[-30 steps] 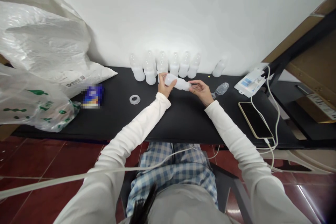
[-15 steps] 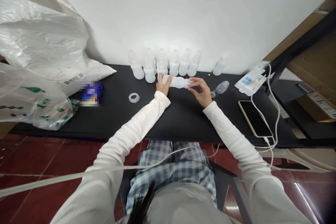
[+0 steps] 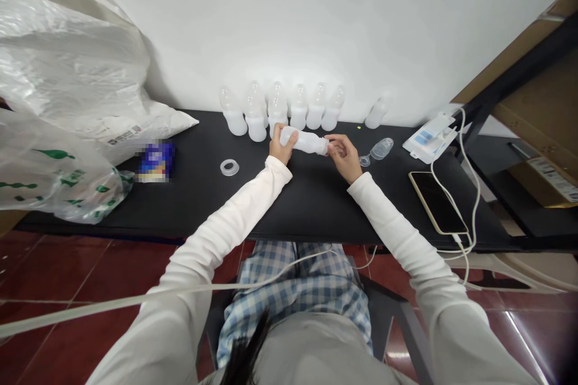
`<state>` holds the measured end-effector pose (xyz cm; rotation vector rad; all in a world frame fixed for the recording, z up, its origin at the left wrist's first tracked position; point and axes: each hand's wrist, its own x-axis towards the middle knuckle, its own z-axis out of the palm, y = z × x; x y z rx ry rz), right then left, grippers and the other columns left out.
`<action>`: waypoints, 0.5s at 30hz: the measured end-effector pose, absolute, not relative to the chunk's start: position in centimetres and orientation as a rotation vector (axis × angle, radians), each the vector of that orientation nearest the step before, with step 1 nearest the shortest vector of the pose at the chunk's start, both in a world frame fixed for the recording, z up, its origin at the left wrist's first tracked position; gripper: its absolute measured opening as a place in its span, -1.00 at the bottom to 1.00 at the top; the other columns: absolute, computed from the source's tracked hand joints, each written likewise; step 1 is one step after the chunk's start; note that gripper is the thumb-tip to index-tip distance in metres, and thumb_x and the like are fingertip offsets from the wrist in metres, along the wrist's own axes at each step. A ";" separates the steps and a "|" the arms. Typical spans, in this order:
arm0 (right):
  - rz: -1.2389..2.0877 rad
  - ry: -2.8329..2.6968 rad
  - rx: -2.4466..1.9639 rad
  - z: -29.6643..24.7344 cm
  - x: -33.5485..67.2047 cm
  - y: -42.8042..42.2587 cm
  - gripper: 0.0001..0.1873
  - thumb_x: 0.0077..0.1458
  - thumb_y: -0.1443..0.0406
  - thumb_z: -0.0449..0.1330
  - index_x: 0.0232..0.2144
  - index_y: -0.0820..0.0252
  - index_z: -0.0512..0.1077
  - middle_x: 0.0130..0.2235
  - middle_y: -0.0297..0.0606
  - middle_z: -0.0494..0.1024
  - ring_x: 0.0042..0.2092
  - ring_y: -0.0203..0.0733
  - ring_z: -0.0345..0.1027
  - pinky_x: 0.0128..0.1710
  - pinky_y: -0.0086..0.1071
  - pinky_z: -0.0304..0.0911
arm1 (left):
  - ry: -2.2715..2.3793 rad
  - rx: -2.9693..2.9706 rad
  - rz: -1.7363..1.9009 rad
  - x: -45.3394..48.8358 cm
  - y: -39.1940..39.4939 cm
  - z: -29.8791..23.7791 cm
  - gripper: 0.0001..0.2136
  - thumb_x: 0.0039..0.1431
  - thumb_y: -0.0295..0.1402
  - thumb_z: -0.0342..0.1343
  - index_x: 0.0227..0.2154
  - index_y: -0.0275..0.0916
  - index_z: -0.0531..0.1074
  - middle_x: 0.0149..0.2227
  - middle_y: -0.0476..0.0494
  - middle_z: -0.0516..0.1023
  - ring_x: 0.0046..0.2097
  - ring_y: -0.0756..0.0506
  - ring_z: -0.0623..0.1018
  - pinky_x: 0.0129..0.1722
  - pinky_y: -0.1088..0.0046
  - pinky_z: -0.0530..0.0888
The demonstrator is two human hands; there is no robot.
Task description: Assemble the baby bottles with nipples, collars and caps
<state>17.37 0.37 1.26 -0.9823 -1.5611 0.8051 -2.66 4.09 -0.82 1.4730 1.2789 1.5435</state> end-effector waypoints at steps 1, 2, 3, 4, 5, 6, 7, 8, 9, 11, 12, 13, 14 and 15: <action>0.849 -1.525 -0.995 1.2 17.3 0.5 -0.43 0.05 -0.24 0.17 -0.15 0.03 0.35 -0.40 -0.37 0.52 -0.39 -0.25 0.47 -0.30 -0.31 0.43 | 1.259 1.509 1.547 -2.6 4.0 -0.8 -0.37 0.06 0.31 0.05 -0.08 -0.15 0.35 -0.39 -0.04 0.45 -0.34 -0.08 0.58 -0.35 0.36 0.53; 0.893 -1.491 -1.009 1.0 17.2 0.6 -0.41 0.04 -0.28 0.14 -0.19 0.03 0.32 -0.48 -0.42 0.49 -0.46 -0.27 0.43 -0.39 -0.34 0.39 | 1.237 1.553 1.546 -2.6 3.9 -0.8 -0.36 0.05 0.30 0.06 -0.07 -0.15 0.33 -0.36 -0.06 0.46 -0.31 -0.08 0.58 -0.30 0.35 0.54; 0.932 -1.461 -1.025 0.9 17.2 0.7 -0.40 0.03 -0.31 0.11 -0.23 0.03 0.29 -0.53 -0.45 0.46 -0.52 -0.29 0.38 -0.47 -0.37 0.33 | 1.214 1.602 1.539 -2.6 3.7 -0.8 -0.35 0.04 0.30 0.07 -0.05 -0.14 0.32 -0.33 -0.07 0.47 -0.27 -0.09 0.59 -0.25 0.34 0.54; 0.962 -1.439 -1.048 0.8 17.3 0.8 -0.37 0.01 -0.34 0.08 -0.28 0.03 0.26 -0.58 -0.48 0.43 -0.57 -0.30 0.33 -0.53 -0.39 0.27 | 1.190 1.652 1.527 -2.5 3.6 -0.7 -0.34 0.03 0.30 0.08 -0.04 -0.14 0.31 -0.29 -0.09 0.48 -0.23 -0.10 0.59 -0.21 0.33 0.54; 0.975 -1.428 -1.083 0.7 17.3 0.9 -0.36 0.01 -0.37 0.05 -0.33 0.03 0.24 -0.61 -0.49 0.41 -0.61 -0.32 0.29 -0.57 -0.40 0.21 | 1.168 1.701 1.513 -2.5 3.4 -0.6 -0.33 0.01 0.31 0.09 -0.04 -0.15 0.30 -0.25 -0.12 0.49 -0.20 -0.11 0.58 -0.17 0.31 0.54; 0.961 -1.427 -1.131 0.6 17.5 0.9 -0.35 0.01 -0.38 0.02 -0.38 0.04 0.24 -0.63 -0.49 0.39 -0.62 -0.32 0.25 -0.58 -0.40 0.17 | 1.149 1.745 1.500 -2.4 3.2 -0.4 -0.32 0.00 0.32 0.09 -0.05 -0.15 0.30 -0.21 -0.14 0.50 -0.18 -0.12 0.58 -0.15 0.30 0.53; 0.919 -1.436 -1.193 0.6 17.6 0.9 -0.34 0.04 -0.38 -0.02 -0.44 0.06 0.25 -0.65 -0.48 0.37 -0.62 -0.32 0.23 -0.57 -0.39 0.17 | 1.134 1.780 1.487 -2.4 2.9 -0.3 -0.32 -0.01 0.32 0.09 -0.06 -0.15 0.30 -0.18 -0.16 0.51 -0.16 -0.13 0.58 -0.13 0.29 0.53; 0.860 -1.459 -1.262 0.5 17.8 0.8 -0.32 0.08 -0.37 -0.07 -0.51 0.07 0.26 -0.67 -0.45 0.36 -0.61 -0.31 0.23 -0.53 -0.37 0.20 | 1.125 1.807 1.472 -2.4 2.8 -0.1 -0.33 -0.01 0.33 0.09 -0.08 -0.15 0.30 -0.15 -0.17 0.51 -0.15 -0.13 0.57 -0.12 0.27 0.52; 0.796 -1.496 -1.332 0.5 18.0 0.8 -0.29 0.13 -0.35 -0.13 -0.58 0.08 0.26 -0.68 -0.42 0.34 -0.59 -0.29 0.24 -0.46 -0.33 0.24 | 1.120 1.825 1.452 -2.4 2.6 0.0 -0.34 -0.01 0.32 0.09 -0.09 -0.15 0.31 -0.14 -0.17 0.52 -0.14 -0.14 0.57 -0.11 0.27 0.52; 0.691 -1.604 -1.435 0.5 18.4 0.8 -0.20 0.22 -0.30 -0.27 -0.72 0.07 0.27 -0.71 -0.35 0.30 -0.55 -0.23 0.28 -0.26 -0.21 0.32 | 1.132 1.827 1.403 -2.3 2.4 0.1 -0.37 0.01 0.30 0.10 -0.11 -0.15 0.34 -0.14 -0.16 0.53 -0.15 -0.14 0.57 -0.11 0.27 0.52; 0.652 -1.662 -1.455 0.4 18.5 0.8 -0.17 0.24 -0.28 -0.31 -0.76 0.05 0.27 -0.73 -0.32 0.28 -0.53 -0.19 0.30 -0.15 -0.14 0.32 | 1.151 1.810 1.375 -2.2 2.4 0.0 -0.39 0.02 0.28 0.12 -0.12 -0.15 0.35 -0.17 -0.14 0.54 -0.17 -0.14 0.58 -0.13 0.28 0.52; 0.613 -1.712 -1.456 0.3 18.7 0.9 -0.16 0.26 -0.26 -0.32 -0.78 0.04 0.28 -0.74 -0.29 0.26 -0.51 -0.16 0.31 -0.06 -0.07 0.29 | 1.175 1.785 1.348 -2.2 2.5 -0.1 -0.41 0.03 0.26 0.13 -0.14 -0.15 0.36 -0.21 -0.12 0.54 -0.20 -0.13 0.58 -0.16 0.29 0.53; 0.558 -1.744 -1.448 0.1 18.7 1.0 -0.17 0.27 -0.24 -0.31 -0.77 0.03 0.30 -0.73 -0.28 0.25 -0.48 -0.12 0.31 0.01 -0.01 0.25 | 1.200 1.758 1.330 -2.1 2.6 -0.2 -0.43 0.03 0.25 0.14 -0.16 -0.15 0.37 -0.27 -0.10 0.54 -0.23 -0.13 0.58 -0.19 0.30 0.53; 0.487 -1.759 -1.439 0.0 18.8 1.1 -0.19 0.27 -0.23 -0.28 -0.74 0.03 0.34 -0.71 -0.26 0.27 -0.44 -0.08 0.32 0.05 0.03 0.21 | 1.218 1.731 1.336 -2.1 2.7 -0.4 -0.45 0.03 0.24 0.15 -0.19 -0.15 0.38 -0.32 -0.08 0.53 -0.27 -0.12 0.58 -0.22 0.31 0.53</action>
